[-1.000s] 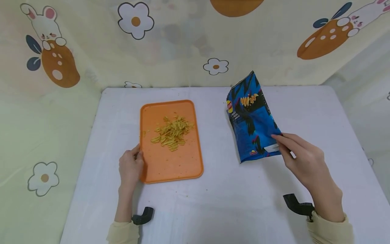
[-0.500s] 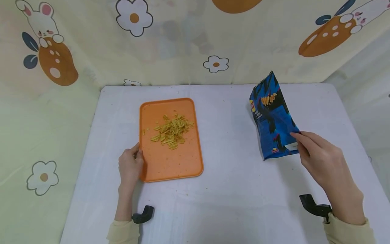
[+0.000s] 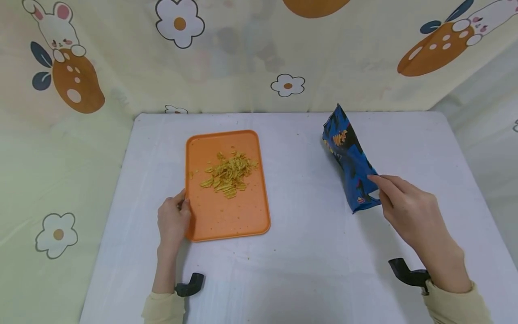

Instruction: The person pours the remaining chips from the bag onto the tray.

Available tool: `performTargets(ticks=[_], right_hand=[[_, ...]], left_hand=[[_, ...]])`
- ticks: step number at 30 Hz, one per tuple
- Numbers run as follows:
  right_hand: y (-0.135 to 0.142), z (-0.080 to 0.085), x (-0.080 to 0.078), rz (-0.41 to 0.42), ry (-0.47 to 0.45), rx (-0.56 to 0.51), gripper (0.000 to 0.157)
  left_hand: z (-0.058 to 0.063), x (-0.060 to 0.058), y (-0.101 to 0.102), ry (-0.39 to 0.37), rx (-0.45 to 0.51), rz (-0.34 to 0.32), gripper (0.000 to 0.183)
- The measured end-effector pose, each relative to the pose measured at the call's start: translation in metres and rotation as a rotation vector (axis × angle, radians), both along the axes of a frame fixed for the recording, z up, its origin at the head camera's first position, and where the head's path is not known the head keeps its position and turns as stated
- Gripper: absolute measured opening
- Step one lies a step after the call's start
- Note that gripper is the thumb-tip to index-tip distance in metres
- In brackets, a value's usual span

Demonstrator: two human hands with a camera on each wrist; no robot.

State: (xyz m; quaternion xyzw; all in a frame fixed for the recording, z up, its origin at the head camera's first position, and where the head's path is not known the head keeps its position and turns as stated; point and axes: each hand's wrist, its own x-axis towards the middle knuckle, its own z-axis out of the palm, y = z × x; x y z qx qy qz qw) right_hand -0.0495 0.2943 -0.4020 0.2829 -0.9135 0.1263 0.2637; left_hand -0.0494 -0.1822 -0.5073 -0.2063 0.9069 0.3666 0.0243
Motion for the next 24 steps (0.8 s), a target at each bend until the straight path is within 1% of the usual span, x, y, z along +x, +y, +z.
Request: performTargets(ticks=[2,4,6,9,11,14,17,20,24], right_hand=[[-0.006,-0.002,-0.002,0.014,0.028,-0.016,0.028],[-0.012,-0.005,-0.005,0.013,0.065,-0.036,0.025],[-0.019,-0.007,-0.007,-0.002,0.097,-0.042,0.022],[-0.028,-0.007,-0.009,-0.038,0.127,-0.047,0.025],[-0.033,-0.007,-0.010,-0.062,0.135,-0.056,0.024],[-0.039,-0.006,-0.011,-0.087,0.123,-0.064,0.021],[-0.044,-0.006,-0.011,-0.101,0.100,-0.058,0.023],[-0.046,-0.006,-0.011,-0.107,0.080,-0.051,0.025],[-0.048,-0.005,-0.011,-0.106,0.060,-0.051,0.023]], left_hand=[[0.000,0.000,0.000,0.002,-0.003,0.001,0.042],[0.000,0.000,-0.001,0.005,-0.005,0.004,0.042],[0.000,0.001,-0.001,0.006,-0.005,0.006,0.042],[0.000,0.001,-0.001,0.004,0.003,0.007,0.042],[0.000,0.001,-0.001,0.003,0.009,0.003,0.042],[-0.001,0.002,0.000,0.010,0.013,-0.002,0.041],[-0.001,0.002,0.000,0.021,0.006,-0.002,0.041],[-0.001,0.002,0.000,0.031,0.000,-0.003,0.041],[-0.002,0.002,0.000,0.038,-0.009,-0.004,0.040]])
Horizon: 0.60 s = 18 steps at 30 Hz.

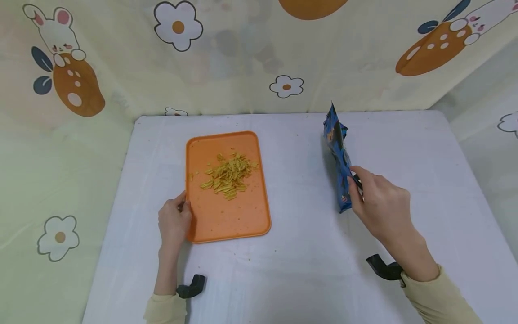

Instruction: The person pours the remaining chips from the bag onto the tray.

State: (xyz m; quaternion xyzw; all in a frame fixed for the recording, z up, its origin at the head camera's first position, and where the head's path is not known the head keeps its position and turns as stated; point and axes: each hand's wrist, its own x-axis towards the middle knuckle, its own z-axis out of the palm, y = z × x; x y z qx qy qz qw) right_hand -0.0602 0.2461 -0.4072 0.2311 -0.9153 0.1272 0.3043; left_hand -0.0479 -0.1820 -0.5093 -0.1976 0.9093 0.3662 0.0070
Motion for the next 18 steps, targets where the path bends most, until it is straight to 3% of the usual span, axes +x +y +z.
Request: performTargets(ticks=[9,18], right_hand=[[-0.012,0.001,-0.001,-0.013,-0.053,-0.079,0.016],[-0.033,-0.013,0.002,-0.027,-0.092,-0.140,0.020]], left_hand=[[0.000,0.000,0.000,0.007,-0.010,0.007,0.040],[0.000,0.000,0.001,0.008,0.002,0.009,0.041]])
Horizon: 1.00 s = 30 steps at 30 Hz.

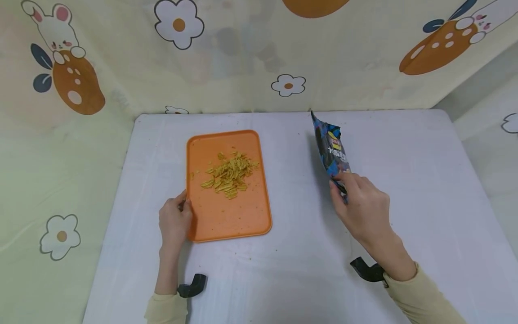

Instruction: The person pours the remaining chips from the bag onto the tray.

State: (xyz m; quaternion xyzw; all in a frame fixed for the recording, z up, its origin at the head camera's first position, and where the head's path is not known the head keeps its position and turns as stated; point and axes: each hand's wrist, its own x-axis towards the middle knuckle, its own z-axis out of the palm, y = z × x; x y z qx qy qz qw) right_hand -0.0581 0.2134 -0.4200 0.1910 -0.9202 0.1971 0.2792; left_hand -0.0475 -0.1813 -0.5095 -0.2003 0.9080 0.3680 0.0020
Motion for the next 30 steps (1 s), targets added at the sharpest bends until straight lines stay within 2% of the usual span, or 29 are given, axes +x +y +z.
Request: performTargets(ticks=[9,16,25,30], right_hand=[[-0.023,-0.023,0.002,0.012,-0.028,0.023,0.024],[-0.047,-0.046,0.005,0.019,-0.108,0.085,0.023],[-0.073,-0.083,0.008,-0.004,-0.173,0.102,0.021],[-0.078,-0.093,0.011,0.011,-0.195,0.114,0.022]], left_hand=[[0.001,-0.001,-0.001,-0.010,-0.001,0.001,0.041],[0.002,-0.001,-0.001,-0.034,-0.004,0.004,0.042],[0.000,0.000,-0.005,0.000,-0.004,-0.004,0.040],[0.000,0.001,-0.007,0.002,-0.002,-0.006,0.040]])
